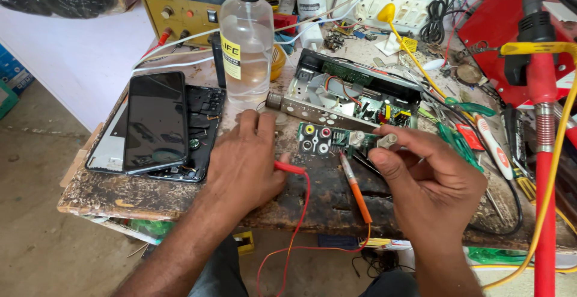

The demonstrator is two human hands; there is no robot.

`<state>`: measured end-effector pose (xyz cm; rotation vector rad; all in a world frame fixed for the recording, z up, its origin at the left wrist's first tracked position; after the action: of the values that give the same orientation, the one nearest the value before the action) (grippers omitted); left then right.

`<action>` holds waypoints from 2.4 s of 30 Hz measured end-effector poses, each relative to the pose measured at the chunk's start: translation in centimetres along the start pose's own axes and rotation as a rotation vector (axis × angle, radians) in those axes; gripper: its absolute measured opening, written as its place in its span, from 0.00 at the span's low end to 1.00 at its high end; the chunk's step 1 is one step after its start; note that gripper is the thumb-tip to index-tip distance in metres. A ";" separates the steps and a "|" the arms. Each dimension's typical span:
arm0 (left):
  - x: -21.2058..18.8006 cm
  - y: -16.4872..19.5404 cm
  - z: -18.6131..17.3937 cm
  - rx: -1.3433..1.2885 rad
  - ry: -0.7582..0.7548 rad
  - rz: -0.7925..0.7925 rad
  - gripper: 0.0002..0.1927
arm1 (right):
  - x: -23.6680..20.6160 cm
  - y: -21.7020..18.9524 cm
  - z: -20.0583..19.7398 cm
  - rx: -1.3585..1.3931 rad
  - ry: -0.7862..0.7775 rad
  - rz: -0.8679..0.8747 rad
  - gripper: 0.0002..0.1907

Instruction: The person uses multimeter probes to test points on a small green circuit board, then uses a screwdriver to tighten a coaxial connector on the board. The person also picks up and examines a small metal component.

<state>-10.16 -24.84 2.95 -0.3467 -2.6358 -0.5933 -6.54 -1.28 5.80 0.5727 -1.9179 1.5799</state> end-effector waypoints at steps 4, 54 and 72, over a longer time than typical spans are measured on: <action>-0.5 0.3 0.0 -0.068 0.042 -0.026 0.30 | -0.1 -1.1 -0.7 -0.028 -0.019 -0.010 0.16; -6.0 2.7 -4.1 -0.594 0.462 0.313 0.17 | -1.5 -4.9 3.8 -0.432 -0.092 -0.467 0.12; -5.6 1.8 -1.9 -0.725 0.374 0.289 0.17 | -1.7 -3.3 3.5 -0.219 -0.069 -0.385 0.20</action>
<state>-3.97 -24.96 2.70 -0.7263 -1.8940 -1.3479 -3.70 -5.49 6.63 0.8497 -1.8623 1.1070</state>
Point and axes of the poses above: each hand's wrist, its own x-axis towards the middle knuckle, its own z-axis out of the palm, y = z × x, the point moved 3 cm from there along x, towards the middle knuckle, and after that the axes turned 4 degrees about x, right-handed, at the moved point
